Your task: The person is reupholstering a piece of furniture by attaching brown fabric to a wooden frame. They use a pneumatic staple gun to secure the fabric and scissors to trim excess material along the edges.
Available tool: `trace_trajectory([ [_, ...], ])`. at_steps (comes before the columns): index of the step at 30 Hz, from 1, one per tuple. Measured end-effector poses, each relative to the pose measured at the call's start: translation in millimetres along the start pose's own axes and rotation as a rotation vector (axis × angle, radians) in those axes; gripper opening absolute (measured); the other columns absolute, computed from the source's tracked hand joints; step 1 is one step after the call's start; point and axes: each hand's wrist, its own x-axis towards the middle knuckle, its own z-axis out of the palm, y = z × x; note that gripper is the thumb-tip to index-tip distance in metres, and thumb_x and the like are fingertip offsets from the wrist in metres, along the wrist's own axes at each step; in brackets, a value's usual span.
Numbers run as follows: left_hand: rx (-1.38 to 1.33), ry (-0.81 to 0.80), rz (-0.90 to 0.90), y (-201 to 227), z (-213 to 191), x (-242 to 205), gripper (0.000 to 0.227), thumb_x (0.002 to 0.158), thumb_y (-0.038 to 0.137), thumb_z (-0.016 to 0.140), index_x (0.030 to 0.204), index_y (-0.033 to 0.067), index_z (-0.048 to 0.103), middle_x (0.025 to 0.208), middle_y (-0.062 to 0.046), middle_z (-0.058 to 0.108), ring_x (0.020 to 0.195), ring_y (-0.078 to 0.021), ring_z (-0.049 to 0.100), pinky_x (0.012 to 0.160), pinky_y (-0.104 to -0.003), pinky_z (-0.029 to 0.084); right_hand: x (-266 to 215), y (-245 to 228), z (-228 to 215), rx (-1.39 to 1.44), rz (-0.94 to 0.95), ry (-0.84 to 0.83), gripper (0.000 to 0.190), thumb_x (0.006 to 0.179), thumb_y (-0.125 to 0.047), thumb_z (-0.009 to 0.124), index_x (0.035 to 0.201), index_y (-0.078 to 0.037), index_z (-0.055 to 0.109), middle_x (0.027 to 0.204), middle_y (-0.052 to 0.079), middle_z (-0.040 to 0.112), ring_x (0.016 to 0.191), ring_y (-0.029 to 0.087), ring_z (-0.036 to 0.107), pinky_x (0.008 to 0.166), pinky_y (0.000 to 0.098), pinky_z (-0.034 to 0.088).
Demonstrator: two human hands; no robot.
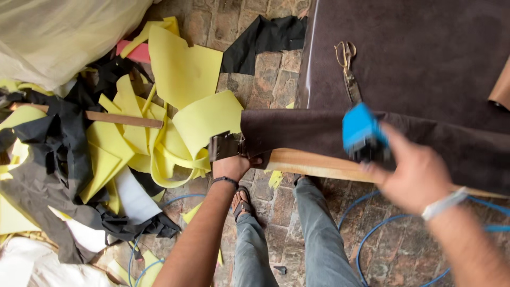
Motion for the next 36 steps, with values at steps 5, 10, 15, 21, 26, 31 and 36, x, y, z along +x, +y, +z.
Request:
trace_trajectory([
  [5,0.104,-0.197,-0.009,-19,3,3,0.069,0.062,0.075,0.084,0.082,0.0082,0.079,0.084,-0.018,0.074,0.083,-0.0386,0.071,0.080,-0.046,0.058,-109,-87,150,0.513,0.174,0.013,0.030,0.074,-0.029,0.085,0.087,-0.004,0.073,0.070,0.010,0.076,0.063,0.025,0.076,0.064,0.0401,0.061],
  [10,0.033,-0.095,0.167,-27,5,14,0.066,0.063,0.070,0.083,0.071,0.0050,0.076,0.070,-0.019,0.070,0.068,-0.0395,0.069,0.065,-0.049,0.056,-103,-109,251,0.572,0.011,0.220,0.033,0.072,-0.024,0.086,0.092,-0.004,0.071,0.078,0.015,0.075,0.075,0.031,0.077,0.065,0.0403,0.060],
  [15,0.040,-0.175,0.141,-28,2,21,0.065,0.069,0.069,0.081,0.070,0.0040,0.077,0.069,-0.019,0.070,0.067,-0.0381,0.070,0.067,-0.048,0.057,-90,-121,287,0.620,0.001,0.282,0.038,0.073,-0.023,0.083,0.101,-0.003,0.067,0.080,0.015,0.075,0.078,0.034,0.077,0.069,0.0407,0.060],
  [21,0.020,-0.182,0.153,-27,2,10,0.062,0.074,0.065,0.079,0.076,0.0032,0.077,0.071,-0.019,0.071,0.070,-0.0377,0.071,0.068,-0.047,0.058,-93,-125,308,0.593,0.055,0.298,0.027,0.079,-0.022,0.079,0.097,-0.005,0.069,0.085,0.014,0.077,0.080,0.031,0.078,0.073,0.0410,0.063],
  [26,0.020,-0.158,0.186,-18,-9,10,0.054,0.073,0.059,0.082,0.093,0.0077,0.078,0.080,-0.020,0.073,0.077,-0.0374,0.072,0.070,-0.048,0.058,-113,-121,328,0.607,0.032,0.392,0.049,0.079,-0.018,0.072,0.125,-0.005,0.064,0.091,0.014,0.077,0.083,0.031,0.078,0.074,0.0407,0.064],
  [31,0.040,-0.168,0.188,-13,-14,10,0.047,0.074,0.056,0.082,0.098,0.0163,0.081,0.086,-0.017,0.075,0.081,-0.0358,0.073,0.075,-0.047,0.058,-117,-108,372,0.484,-0.113,0.541,0.055,0.079,-0.015,0.071,0.132,-0.003,0.064,0.104,0.021,0.075,0.092,0.035,0.075,0.082,0.0436,0.060],
  [36,0.045,-0.186,0.177,-15,-9,12,0.044,0.074,0.055,0.083,0.097,0.0182,0.082,0.084,-0.015,0.075,0.081,-0.0346,0.073,0.074,-0.047,0.057,-88,-99,420,0.534,-0.144,0.550,0.037,0.085,-0.026,0.079,0.115,-0.007,0.069,0.097,0.013,0.075,0.082,0.027,0.077,0.070,0.0363,0.063],
])
